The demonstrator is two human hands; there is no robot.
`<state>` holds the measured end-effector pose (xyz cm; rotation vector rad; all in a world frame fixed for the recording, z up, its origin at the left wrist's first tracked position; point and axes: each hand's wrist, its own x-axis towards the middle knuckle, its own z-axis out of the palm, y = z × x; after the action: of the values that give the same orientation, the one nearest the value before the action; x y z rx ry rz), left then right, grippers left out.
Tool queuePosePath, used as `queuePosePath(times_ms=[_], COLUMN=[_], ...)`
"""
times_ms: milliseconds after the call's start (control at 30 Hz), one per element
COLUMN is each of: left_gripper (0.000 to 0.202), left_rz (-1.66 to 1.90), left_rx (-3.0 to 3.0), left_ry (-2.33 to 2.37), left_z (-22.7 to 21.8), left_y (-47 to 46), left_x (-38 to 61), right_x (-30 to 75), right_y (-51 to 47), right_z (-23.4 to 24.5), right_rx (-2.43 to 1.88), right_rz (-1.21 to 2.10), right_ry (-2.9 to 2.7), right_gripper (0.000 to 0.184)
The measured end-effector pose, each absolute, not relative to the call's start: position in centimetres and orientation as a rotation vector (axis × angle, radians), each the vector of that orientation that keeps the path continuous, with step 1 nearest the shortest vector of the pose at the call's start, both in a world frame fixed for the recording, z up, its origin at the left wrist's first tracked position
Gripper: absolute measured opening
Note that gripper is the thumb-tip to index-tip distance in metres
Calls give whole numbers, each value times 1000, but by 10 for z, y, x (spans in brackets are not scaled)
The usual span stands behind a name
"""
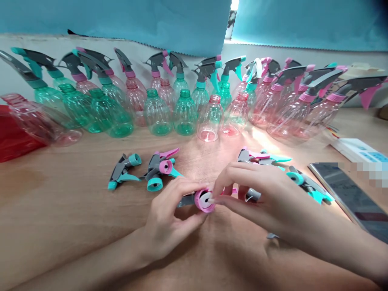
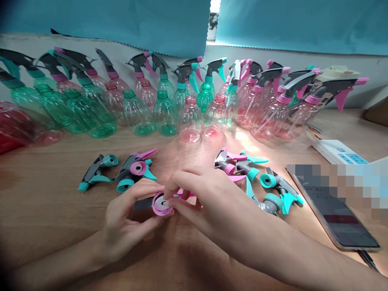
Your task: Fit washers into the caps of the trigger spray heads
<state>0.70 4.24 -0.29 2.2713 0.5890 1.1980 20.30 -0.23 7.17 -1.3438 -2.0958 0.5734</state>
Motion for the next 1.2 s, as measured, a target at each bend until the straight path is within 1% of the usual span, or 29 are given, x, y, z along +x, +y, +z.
queuePosePath(times_ms=[167, 400, 600, 767, 1033, 1200], left_gripper=[37, 39, 36, 32, 32, 28], left_rz=[1190, 1210, 1228, 1228, 1248, 1248], left_rx=[2259, 2276, 2273, 2283, 2283, 2268], left_ry=[605, 579, 569, 574, 527, 511], left_z=[-3, -3, -3, -3, 0, 1], left_y=[42, 43, 42, 42, 43, 44], left_x=[8, 9, 8, 8, 9, 11], right_x=[205, 204, 204, 203, 203, 200], right_y=[-2, -6, -5, -8, -9, -8], right_z=[77, 68, 66, 64, 61, 59], right_rx=[-1306, -1310, -1353, -1368, -1321, -1265], right_rz=[458, 534, 444, 410, 364, 325], right_ry=[-2094, -2164, -2164, -2189, -2225, -2239], right_gripper=[18, 18, 23, 19, 31, 44])
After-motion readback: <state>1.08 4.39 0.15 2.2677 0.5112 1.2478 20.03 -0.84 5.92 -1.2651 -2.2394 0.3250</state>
